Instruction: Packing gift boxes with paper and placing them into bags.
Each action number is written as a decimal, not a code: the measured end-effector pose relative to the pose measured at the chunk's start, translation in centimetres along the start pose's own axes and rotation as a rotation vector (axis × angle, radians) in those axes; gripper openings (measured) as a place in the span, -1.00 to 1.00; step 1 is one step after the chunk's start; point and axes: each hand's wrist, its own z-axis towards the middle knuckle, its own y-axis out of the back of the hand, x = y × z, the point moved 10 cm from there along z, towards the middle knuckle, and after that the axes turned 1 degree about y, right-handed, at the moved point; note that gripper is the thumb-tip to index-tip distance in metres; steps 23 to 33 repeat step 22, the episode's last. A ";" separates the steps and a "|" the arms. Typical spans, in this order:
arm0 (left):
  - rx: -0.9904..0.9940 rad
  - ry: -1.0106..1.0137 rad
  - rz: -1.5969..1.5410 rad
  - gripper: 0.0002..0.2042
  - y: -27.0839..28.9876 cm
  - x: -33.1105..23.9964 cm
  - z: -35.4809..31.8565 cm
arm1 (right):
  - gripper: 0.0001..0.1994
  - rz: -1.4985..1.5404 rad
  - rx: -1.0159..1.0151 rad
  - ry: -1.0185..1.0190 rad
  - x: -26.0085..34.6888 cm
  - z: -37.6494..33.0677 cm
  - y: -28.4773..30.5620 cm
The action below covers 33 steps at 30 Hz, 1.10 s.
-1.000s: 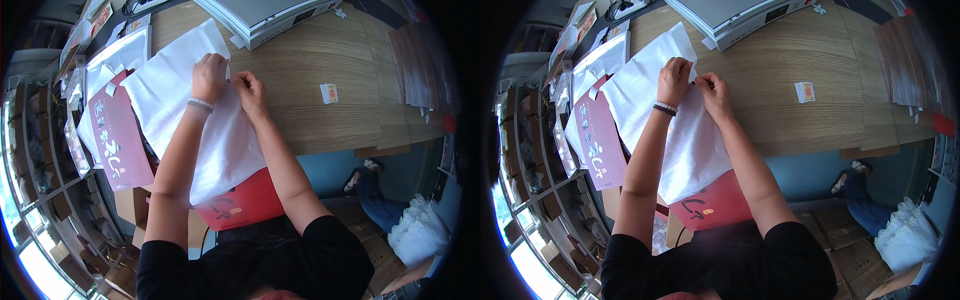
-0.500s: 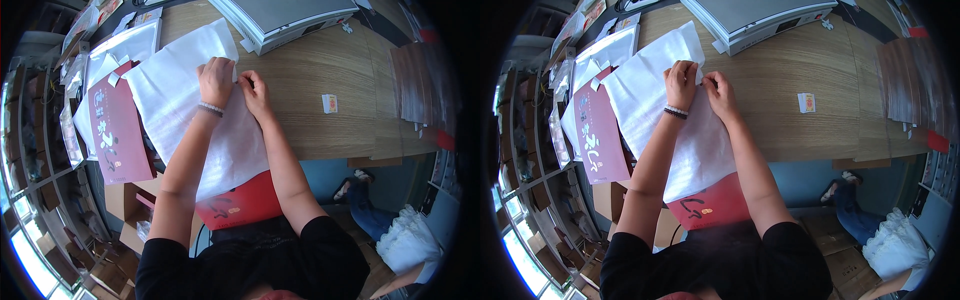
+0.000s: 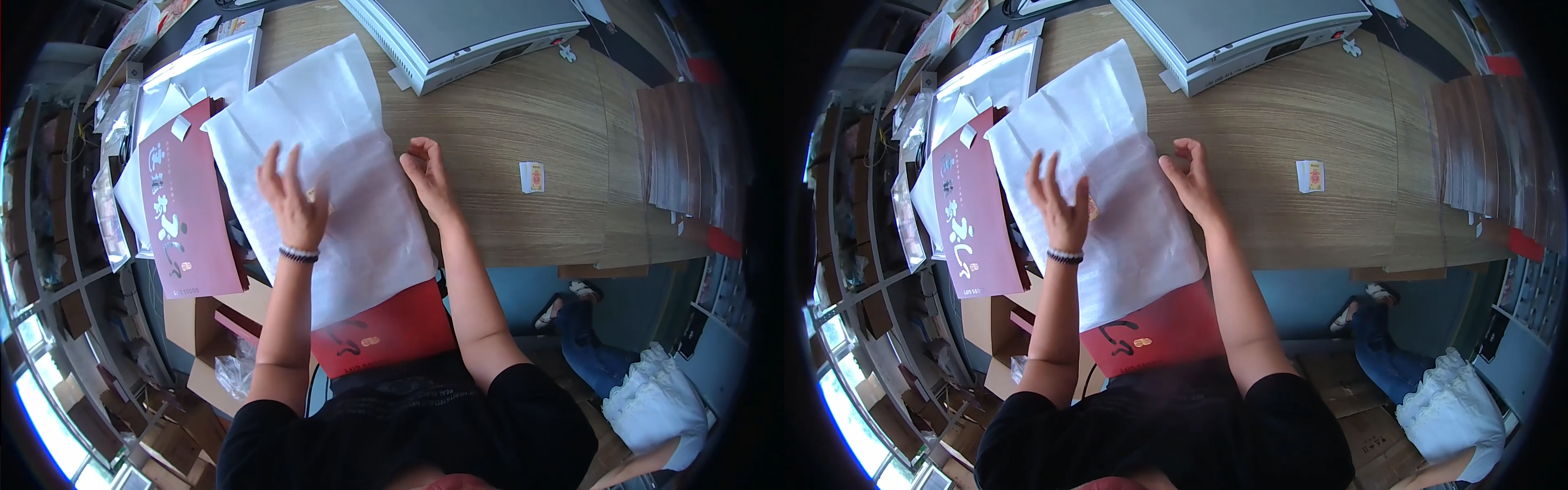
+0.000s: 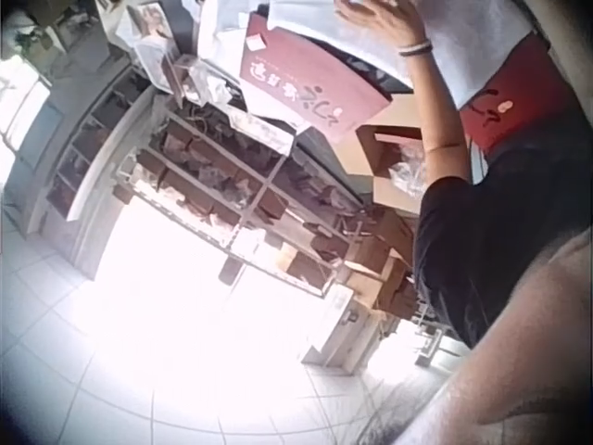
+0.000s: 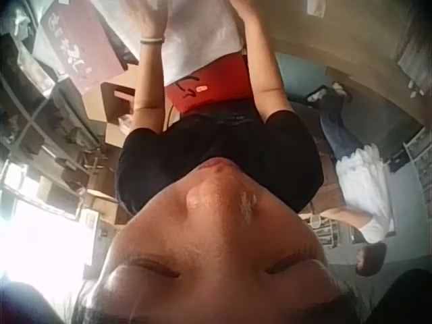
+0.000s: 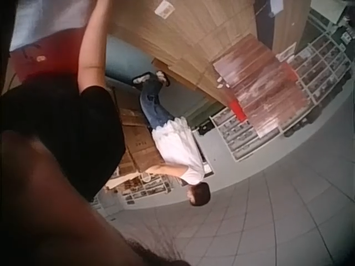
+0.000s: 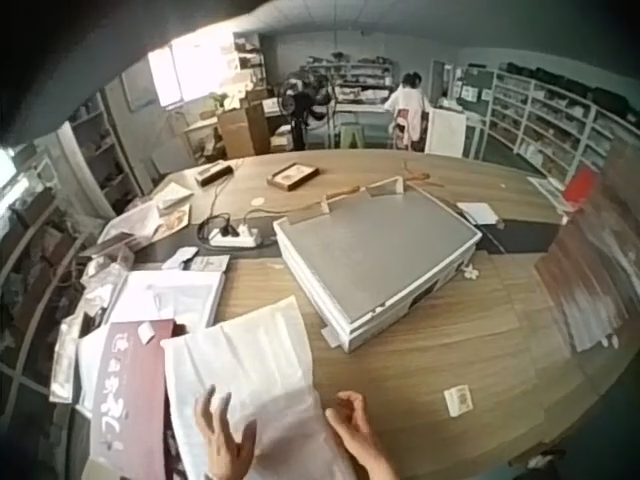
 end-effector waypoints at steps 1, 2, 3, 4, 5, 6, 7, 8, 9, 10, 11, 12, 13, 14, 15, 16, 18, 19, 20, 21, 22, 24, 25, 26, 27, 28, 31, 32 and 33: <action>-0.094 0.219 -0.051 -0.33 2.2 4.4 -2.6 | -0.36 0.130 -0.072 -0.156 -1.2 -0.6 0.9; -0.121 0.334 -0.025 -0.26 3.5 7.7 -5.2 | -0.36 0.123 -0.076 -0.156 -1.4 -1.0 1.2; -0.091 0.556 -0.186 -0.26 3.3 13.4 -9.6 | -0.21 0.083 0.117 -0.187 -2.2 -1.2 -1.4; -0.003 0.852 -0.611 -0.32 1.4 16.1 -13.8 | -0.07 0.034 0.303 -0.221 -3.0 -1.9 -3.4; 0.123 1.016 -0.771 -0.37 0.8 17.1 -17.3 | -0.06 0.005 0.296 -0.260 -1.1 -2.8 -4.3; 0.266 1.164 -0.953 -0.42 -0.2 16.5 -19.8 | -0.06 -0.002 0.296 -0.253 -0.6 -3.3 -4.2; 0.270 1.254 -1.108 -0.42 0.0 15.8 -21.2 | -0.07 0.087 0.277 -0.365 -1.2 -3.9 -4.2; 0.275 1.338 -1.267 -0.43 -0.1 14.9 -22.1 | -0.08 0.175 0.256 -0.476 -1.7 -4.6 -4.1; 0.261 1.329 -1.279 -0.43 0.1 14.7 -22.1 | -0.08 0.166 0.265 -0.464 -1.0 -4.8 -4.0; 0.347 1.294 -1.253 -0.41 -0.2 14.3 -22.0 | -0.09 0.215 0.295 -0.470 0.0 -4.9 -4.6; 0.430 1.257 -1.225 -0.39 -0.4 13.8 -21.9 | -0.10 0.263 0.327 -0.476 0.9 -5.2 -5.2; 0.408 1.245 -1.234 -0.39 0.3 13.5 -22.5 | -0.10 0.255 0.343 -0.461 1.6 -6.2 -5.4; 0.344 1.190 -1.285 -0.37 0.6 13.0 -22.5 | -0.11 0.277 0.283 -0.353 2.9 -6.7 -4.4; 0.282 1.160 -1.327 -0.35 1.7 12.3 -23.4 | -0.12 0.303 0.226 -0.267 3.9 -7.9 -3.4; 0.274 1.161 -1.335 -0.35 2.2 12.1 -23.9 | -0.15 0.272 0.219 -0.331 2.7 -8.6 -2.9; 0.351 1.208 -1.339 -0.34 2.2 11.1 -25.1 | -0.15 0.262 0.227 -0.334 1.7 -9.6 -2.3; 0.493 1.253 -1.347 -0.32 0.9 10.5 -24.6 | -0.16 0.284 0.296 -0.518 -1.7 -9.7 -2.1; 0.475 1.205 -1.310 -0.28 1.0 10.2 -24.1 | -0.16 0.282 0.308 -0.506 -1.8 -9.5 -2.0; 0.462 1.106 -1.367 -0.31 1.6 9.1 -23.8 | -0.17 0.356 0.337 -0.461 -1.2 -10.1 -1.7; 0.487 1.060 -1.358 -0.25 1.4 9.2 -24.3 | -0.17 0.431 0.366 -0.416 -0.7 -10.9 -1.3; 0.515 1.028 -1.348 -0.18 1.5 9.0 -25.3 | -0.17 0.426 0.364 -0.427 -0.6 -11.8 -1.1; 0.515 1.028 -1.348 -0.18 1.5 9.0 -25.3 | -0.17 0.426 0.364 -0.427 -0.6 -11.8 -1.1; 0.515 1.028 -1.348 -0.18 1.5 9.0 -25.3 | -0.17 0.426 0.364 -0.427 -0.6 -11.8 -1.1; 0.515 1.028 -1.348 -0.18 1.5 9.0 -25.3 | -0.17 0.426 0.364 -0.427 -0.6 -11.8 -1.1; 0.515 1.028 -1.348 -0.18 1.5 9.0 -25.3 | -0.17 0.426 0.364 -0.427 -0.6 -11.8 -1.1; 0.515 1.028 -1.348 -0.18 1.5 9.0 -25.3 | -0.17 0.426 0.364 -0.427 -0.6 -11.8 -1.1; 0.515 1.028 -1.348 -0.18 1.5 9.0 -25.3 | -0.17 0.426 0.364 -0.427 -0.6 -11.8 -1.1; 0.515 1.028 -1.348 -0.18 1.5 9.0 -25.3 | -0.17 0.426 0.364 -0.427 -0.6 -11.8 -1.1; 0.515 1.028 -1.348 -0.18 1.5 9.0 -25.3 | -0.17 0.426 0.364 -0.427 -0.6 -11.8 -1.1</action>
